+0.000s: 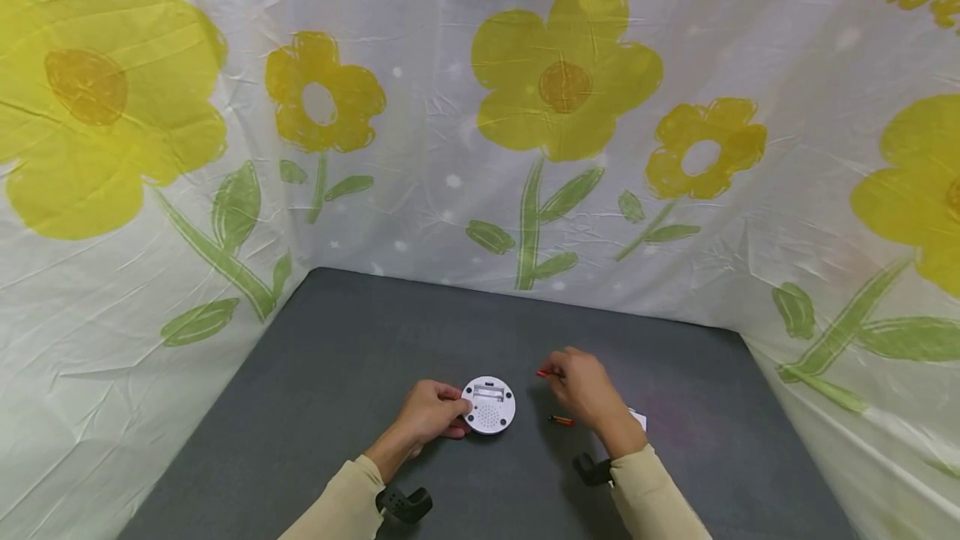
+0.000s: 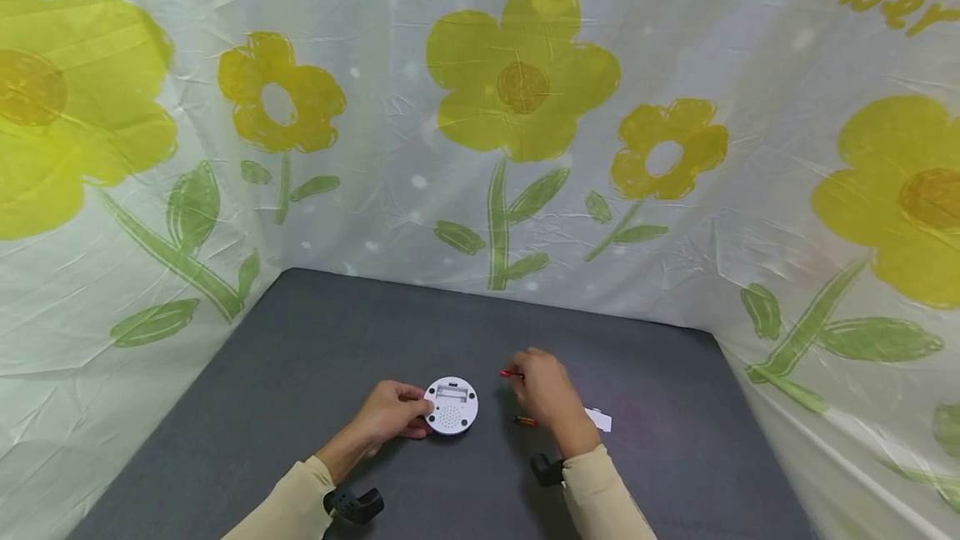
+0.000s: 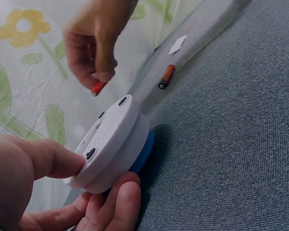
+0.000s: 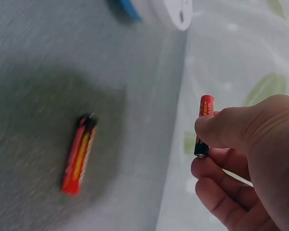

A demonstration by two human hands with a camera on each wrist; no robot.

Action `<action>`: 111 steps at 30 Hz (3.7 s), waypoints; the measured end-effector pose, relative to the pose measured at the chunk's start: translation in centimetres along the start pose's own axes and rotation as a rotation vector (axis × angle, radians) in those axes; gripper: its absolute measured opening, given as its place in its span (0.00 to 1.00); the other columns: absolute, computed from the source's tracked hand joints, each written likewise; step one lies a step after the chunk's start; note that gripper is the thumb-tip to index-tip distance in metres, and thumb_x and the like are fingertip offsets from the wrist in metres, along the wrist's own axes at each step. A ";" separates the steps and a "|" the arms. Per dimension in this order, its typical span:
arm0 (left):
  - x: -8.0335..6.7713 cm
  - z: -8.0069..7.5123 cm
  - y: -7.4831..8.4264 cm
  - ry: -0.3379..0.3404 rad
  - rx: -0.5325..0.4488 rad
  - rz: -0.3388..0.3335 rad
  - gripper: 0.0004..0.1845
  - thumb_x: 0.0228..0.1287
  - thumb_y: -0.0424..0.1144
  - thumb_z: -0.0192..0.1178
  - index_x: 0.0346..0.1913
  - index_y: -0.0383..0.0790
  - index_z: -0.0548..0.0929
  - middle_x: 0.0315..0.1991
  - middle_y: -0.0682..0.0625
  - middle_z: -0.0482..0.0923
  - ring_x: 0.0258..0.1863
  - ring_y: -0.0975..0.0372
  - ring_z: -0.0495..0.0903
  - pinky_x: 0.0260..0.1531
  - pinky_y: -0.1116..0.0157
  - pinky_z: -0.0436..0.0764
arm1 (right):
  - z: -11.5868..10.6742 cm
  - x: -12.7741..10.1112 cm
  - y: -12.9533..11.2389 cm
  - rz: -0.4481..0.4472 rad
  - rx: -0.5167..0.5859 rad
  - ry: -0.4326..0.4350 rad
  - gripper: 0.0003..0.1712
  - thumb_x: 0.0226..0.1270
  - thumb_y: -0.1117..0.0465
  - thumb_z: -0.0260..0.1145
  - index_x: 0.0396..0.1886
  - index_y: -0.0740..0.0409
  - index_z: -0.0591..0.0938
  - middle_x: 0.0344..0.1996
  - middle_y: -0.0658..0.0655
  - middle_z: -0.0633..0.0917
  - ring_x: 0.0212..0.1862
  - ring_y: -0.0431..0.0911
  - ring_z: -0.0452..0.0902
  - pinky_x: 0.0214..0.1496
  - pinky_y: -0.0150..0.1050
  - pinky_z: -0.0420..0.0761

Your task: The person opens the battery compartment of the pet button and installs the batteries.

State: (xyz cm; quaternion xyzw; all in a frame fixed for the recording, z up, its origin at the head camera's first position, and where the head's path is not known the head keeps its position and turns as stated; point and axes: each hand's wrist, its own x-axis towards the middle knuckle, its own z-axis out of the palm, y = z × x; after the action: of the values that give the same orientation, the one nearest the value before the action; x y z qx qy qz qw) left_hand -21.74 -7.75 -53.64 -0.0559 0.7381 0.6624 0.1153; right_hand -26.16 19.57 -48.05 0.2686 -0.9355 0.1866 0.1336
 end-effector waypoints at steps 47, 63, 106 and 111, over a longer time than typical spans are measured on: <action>-0.1 -0.1 0.2 0.004 -0.016 -0.009 0.13 0.68 0.31 0.69 0.50 0.24 0.86 0.39 0.41 0.90 0.30 0.60 0.91 0.31 0.62 0.94 | 4.0 3.0 -6.5 -0.141 0.014 -0.131 0.07 0.62 0.72 0.78 0.35 0.56 0.92 0.31 0.52 0.86 0.35 0.46 0.84 0.35 0.40 0.87; -0.1 -0.3 0.0 -0.011 -0.036 -0.009 0.14 0.67 0.30 0.70 0.51 0.23 0.86 0.38 0.41 0.90 0.30 0.61 0.90 0.31 0.63 0.94 | 1.9 2.9 -3.8 -0.058 0.036 -0.100 0.03 0.67 0.66 0.76 0.35 0.54 0.91 0.29 0.49 0.86 0.32 0.41 0.80 0.34 0.38 0.81; -0.1 -0.1 0.0 -0.017 -0.035 -0.001 0.15 0.66 0.28 0.70 0.51 0.22 0.85 0.38 0.41 0.89 0.30 0.60 0.90 0.31 0.64 0.93 | 3.1 2.3 -4.1 0.229 0.318 -0.239 0.03 0.69 0.62 0.77 0.35 0.57 0.93 0.29 0.50 0.92 0.30 0.38 0.81 0.32 0.35 0.82; -0.2 -0.1 0.0 -0.017 -0.050 0.001 0.14 0.65 0.28 0.70 0.51 0.22 0.85 0.38 0.41 0.89 0.30 0.60 0.90 0.30 0.63 0.93 | 3.4 2.2 -4.2 0.244 0.315 -0.228 0.03 0.67 0.63 0.77 0.33 0.57 0.93 0.27 0.49 0.91 0.28 0.37 0.79 0.30 0.33 0.80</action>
State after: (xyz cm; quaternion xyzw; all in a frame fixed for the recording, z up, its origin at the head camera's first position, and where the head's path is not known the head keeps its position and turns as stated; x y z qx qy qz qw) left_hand -21.58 -7.86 -53.63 -0.0526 0.7203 0.6812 0.1196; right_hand -26.18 13.86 -49.15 0.1905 -0.9294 0.3135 -0.0403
